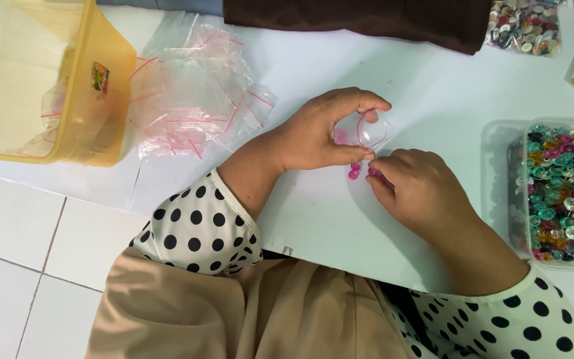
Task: Sorting small pink flower-shaped buttons from a mixed container and placing them into small plastic bags
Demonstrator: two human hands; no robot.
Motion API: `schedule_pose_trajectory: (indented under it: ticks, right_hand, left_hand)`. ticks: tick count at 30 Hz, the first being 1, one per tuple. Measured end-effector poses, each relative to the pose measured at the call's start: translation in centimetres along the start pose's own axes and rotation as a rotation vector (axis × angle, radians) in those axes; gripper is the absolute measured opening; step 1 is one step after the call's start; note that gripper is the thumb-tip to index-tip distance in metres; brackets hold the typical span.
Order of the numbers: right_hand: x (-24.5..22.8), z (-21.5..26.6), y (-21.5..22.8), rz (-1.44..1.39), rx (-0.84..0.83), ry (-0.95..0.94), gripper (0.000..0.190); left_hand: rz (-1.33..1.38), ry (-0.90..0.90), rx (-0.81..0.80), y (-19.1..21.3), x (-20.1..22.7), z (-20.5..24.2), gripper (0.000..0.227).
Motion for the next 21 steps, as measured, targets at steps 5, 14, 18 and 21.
schedule_pose_trajectory:
  ticks: [5, 14, 18, 21]
  right_hand:
    - [-0.8, -1.0, 4.2, -0.013, 0.264, 0.048, 0.010]
    - [-0.8, 0.2, 3.9, -0.035, 0.405, 0.129, 0.017]
    - [-0.6, -0.2, 4.3, -0.045, 0.468, 0.095, 0.013]
    - [-0.8, -0.6, 3.7, -0.091, 0.320, 0.048, 0.008]
  left_hand:
    - [-0.132, -0.015, -0.080, 0.0, 0.1, 0.1, 0.061]
    - [-0.172, -0.025, -0.220, -1.8, 1.0, 0.6, 0.064]
    - [-0.145, 0.028, -0.139, -0.3, 1.1, 0.2, 0.061]
    - [-0.095, 0.090, 0.096, 1.4, 0.4, -0.2, 0.063]
Point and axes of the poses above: each hand's wrist, its own z-axis away from the middle knuckle, its own y-axis out of the back of the hand, x = y × z, the point moved 2 cm from there along -z, towards the middle knuckle, and after that the axes turned 8 degrees about x, right-handed, at the moved point
